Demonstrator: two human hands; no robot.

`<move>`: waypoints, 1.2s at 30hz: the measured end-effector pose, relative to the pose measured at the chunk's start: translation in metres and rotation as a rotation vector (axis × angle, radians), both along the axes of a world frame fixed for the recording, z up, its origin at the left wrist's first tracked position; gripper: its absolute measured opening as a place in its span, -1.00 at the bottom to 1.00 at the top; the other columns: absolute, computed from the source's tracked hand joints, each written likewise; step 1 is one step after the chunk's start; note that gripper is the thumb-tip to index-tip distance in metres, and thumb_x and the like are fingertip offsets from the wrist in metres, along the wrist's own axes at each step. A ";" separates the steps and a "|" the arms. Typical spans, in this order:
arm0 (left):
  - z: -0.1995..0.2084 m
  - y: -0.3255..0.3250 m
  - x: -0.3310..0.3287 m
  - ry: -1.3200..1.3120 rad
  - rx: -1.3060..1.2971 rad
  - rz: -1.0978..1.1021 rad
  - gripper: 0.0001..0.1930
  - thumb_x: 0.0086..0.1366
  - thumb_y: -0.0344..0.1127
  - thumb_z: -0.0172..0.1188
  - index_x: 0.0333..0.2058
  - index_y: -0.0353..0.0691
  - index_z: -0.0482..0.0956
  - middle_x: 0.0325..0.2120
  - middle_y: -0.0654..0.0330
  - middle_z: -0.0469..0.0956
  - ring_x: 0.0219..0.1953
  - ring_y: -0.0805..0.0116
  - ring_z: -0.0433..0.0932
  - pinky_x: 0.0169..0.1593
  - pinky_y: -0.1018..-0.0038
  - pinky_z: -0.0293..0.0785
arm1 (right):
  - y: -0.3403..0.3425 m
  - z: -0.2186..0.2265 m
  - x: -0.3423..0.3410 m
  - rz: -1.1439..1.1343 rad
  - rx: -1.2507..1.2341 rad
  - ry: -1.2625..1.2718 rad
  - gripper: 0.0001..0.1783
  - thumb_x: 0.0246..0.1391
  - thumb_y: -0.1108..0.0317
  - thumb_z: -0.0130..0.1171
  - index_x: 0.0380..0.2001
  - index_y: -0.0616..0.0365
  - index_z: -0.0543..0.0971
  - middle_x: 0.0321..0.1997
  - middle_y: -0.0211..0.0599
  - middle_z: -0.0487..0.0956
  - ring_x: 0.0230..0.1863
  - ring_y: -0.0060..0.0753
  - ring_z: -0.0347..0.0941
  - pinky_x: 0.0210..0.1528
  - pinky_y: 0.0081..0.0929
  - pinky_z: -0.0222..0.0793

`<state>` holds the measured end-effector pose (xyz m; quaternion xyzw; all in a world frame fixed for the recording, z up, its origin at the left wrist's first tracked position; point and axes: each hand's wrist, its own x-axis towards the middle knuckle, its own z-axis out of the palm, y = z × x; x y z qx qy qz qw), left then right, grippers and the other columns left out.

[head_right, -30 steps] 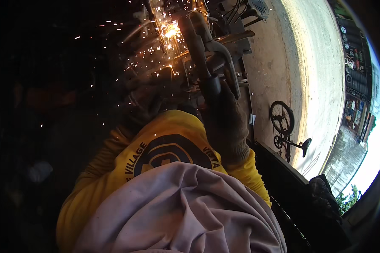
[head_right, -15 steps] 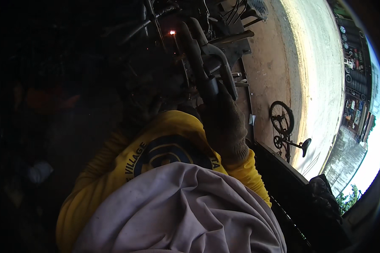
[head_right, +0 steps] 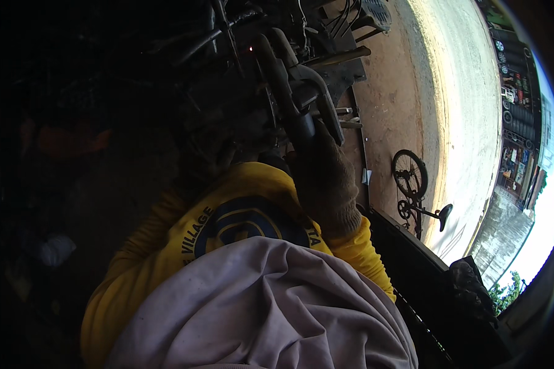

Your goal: The person welds components together using a welding rod and a clamp, then secures a metal rod with pliers to work on a curved metal structure.

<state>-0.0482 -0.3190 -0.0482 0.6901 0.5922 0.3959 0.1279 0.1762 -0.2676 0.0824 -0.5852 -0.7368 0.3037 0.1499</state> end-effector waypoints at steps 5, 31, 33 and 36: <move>-0.006 0.003 -0.001 -0.056 -0.091 -0.012 -0.69 0.20 -0.28 0.37 -0.10 -0.20 0.59 -0.18 0.13 0.60 -0.15 0.08 0.59 -0.06 0.23 0.53 | 0.008 0.004 -0.004 0.099 0.114 -0.144 -0.25 0.04 0.39 0.37 0.28 0.29 0.31 0.03 0.11 0.57 -0.04 0.04 0.62 -0.07 -0.24 0.58; -0.006 0.034 -0.009 -0.089 -0.123 -0.016 -0.76 0.17 -0.36 0.34 -0.18 -0.18 0.58 -0.28 0.10 0.57 -0.21 0.06 0.57 -0.10 0.20 0.49 | 0.031 -0.008 -0.005 -0.319 -0.340 0.566 -0.39 0.13 0.66 0.17 0.28 0.33 0.35 0.22 0.01 0.48 0.20 -0.26 0.47 0.10 -0.44 0.46; -0.006 0.036 -0.010 -0.080 -0.092 -0.014 -0.75 0.16 -0.36 0.34 -0.17 -0.18 0.58 -0.29 0.11 0.57 -0.21 0.06 0.57 -0.09 0.20 0.48 | 0.031 -0.011 -0.002 -0.158 -0.191 0.386 -0.39 0.14 0.66 0.17 0.28 0.35 0.34 0.25 0.03 0.46 0.21 -0.23 0.47 0.08 -0.45 0.47; -0.004 0.043 -0.010 -0.086 -0.052 -0.022 -0.75 0.16 -0.36 0.35 -0.17 -0.18 0.58 -0.29 0.12 0.57 -0.20 0.07 0.57 -0.06 0.20 0.48 | 0.038 -0.007 -0.004 0.033 0.013 0.124 -0.37 0.12 0.60 0.22 0.28 0.35 0.33 0.22 0.08 0.48 0.13 -0.12 0.54 0.00 -0.39 0.52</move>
